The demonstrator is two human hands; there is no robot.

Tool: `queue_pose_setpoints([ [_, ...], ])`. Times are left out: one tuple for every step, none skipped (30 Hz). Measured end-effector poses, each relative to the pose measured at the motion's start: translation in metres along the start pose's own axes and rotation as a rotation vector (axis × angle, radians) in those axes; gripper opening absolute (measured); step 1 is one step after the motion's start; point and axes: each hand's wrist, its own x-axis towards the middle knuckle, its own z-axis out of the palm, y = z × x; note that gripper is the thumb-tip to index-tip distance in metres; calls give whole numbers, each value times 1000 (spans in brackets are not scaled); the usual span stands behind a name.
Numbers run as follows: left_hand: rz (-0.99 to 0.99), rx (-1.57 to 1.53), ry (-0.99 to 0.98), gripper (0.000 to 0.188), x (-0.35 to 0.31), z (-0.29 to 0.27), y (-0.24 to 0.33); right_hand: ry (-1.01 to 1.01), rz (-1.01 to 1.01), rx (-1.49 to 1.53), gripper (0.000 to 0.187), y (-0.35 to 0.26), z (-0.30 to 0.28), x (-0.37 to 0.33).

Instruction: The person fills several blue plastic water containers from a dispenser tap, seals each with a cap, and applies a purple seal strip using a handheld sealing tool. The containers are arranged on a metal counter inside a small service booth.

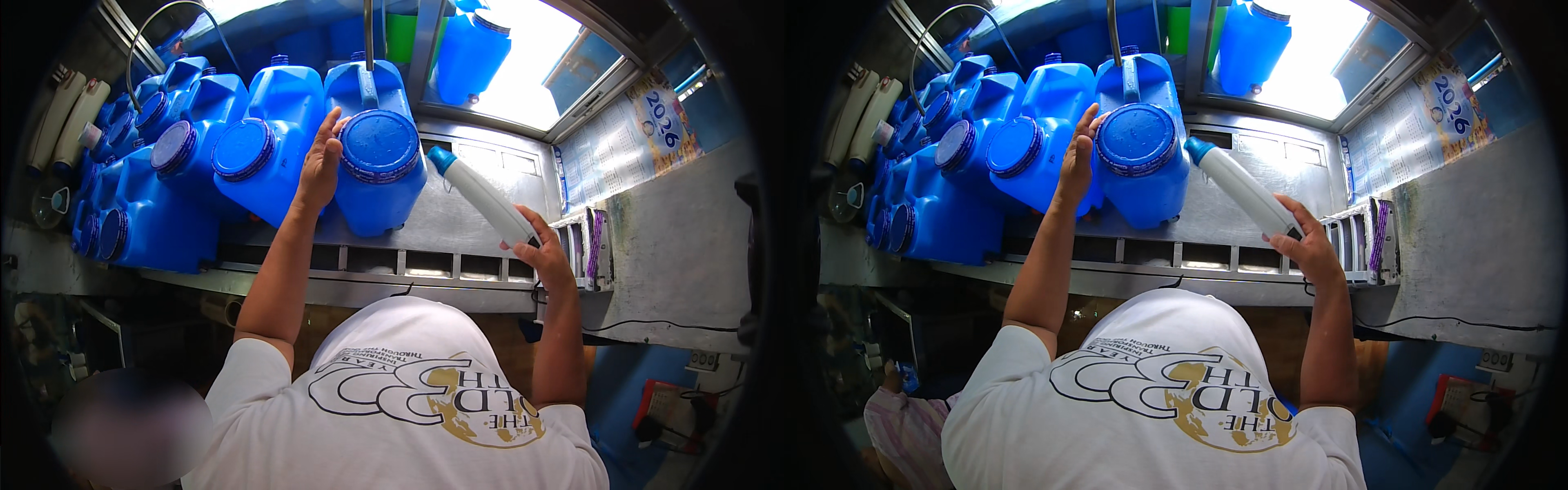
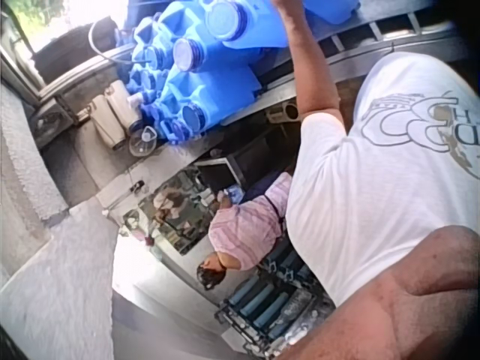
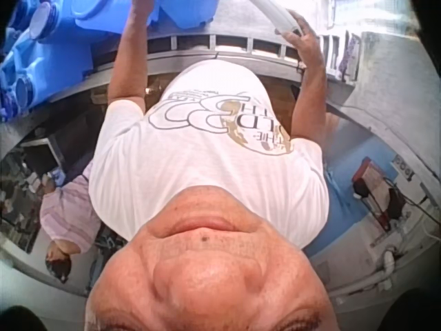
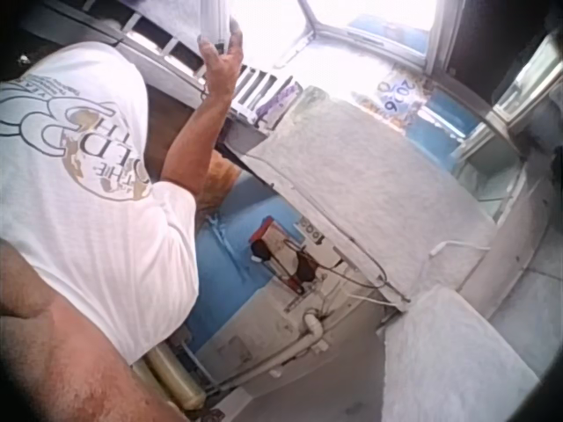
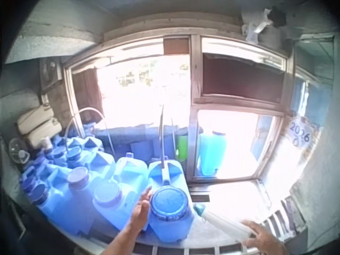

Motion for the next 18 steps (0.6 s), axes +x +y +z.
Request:
queue_pose_setpoints([
  [-2,15,10,92,-2,-1,2,-15,14,-15,74,-1,2,-3],
  [-4,30,20,92,-4,-2,4,-47,6,-24,74,0,6,-7],
  [5,54,25,91,-6,-5,4,-75,-1,-32,75,3,13,-12],
  [14,78,30,91,-9,-10,4,-104,-7,-40,75,5,17,-15],
  [23,102,35,90,-10,-13,3,-104,-47,-58,75,7,19,-16],
  [23,107,34,90,-11,-16,3,-107,-91,-74,75,9,21,-16],
  [24,112,33,90,-12,-17,2,-110,-134,-89,75,10,23,-17],
  [24,118,32,90,-13,-18,2,-70,-35,-38,75,6,20,-18],
  [21,105,27,91,-11,-17,2,-28,-31,-11,75,5,20,-15],
  [17,92,22,92,-10,-13,3,15,-27,15,75,4,19,-12],
  [14,79,17,93,-9,-10,4,57,-23,41,75,3,18,-11],
  [-5,52,-3,95,-8,-7,4,37,-4,37,76,2,16,-11],
  [-23,25,-24,96,-7,-4,6,-13,-20,23,74,3,16,-13],
  [-42,-2,-45,98,-7,-2,6,-63,-37,10,72,5,17,-15],
  [-47,-7,-47,99,-7,-2,6,-110,-53,-1,69,7,18,-17],
  [-51,-12,-50,100,-8,-1,5,-145,-146,-86,71,10,19,-16],
  [-56,-17,-52,101,-8,0,4,-123,-108,-53,73,13,19,-15],
  [-61,-21,-50,101,-8,0,3,-100,-68,-19,75,17,19,-15],
])
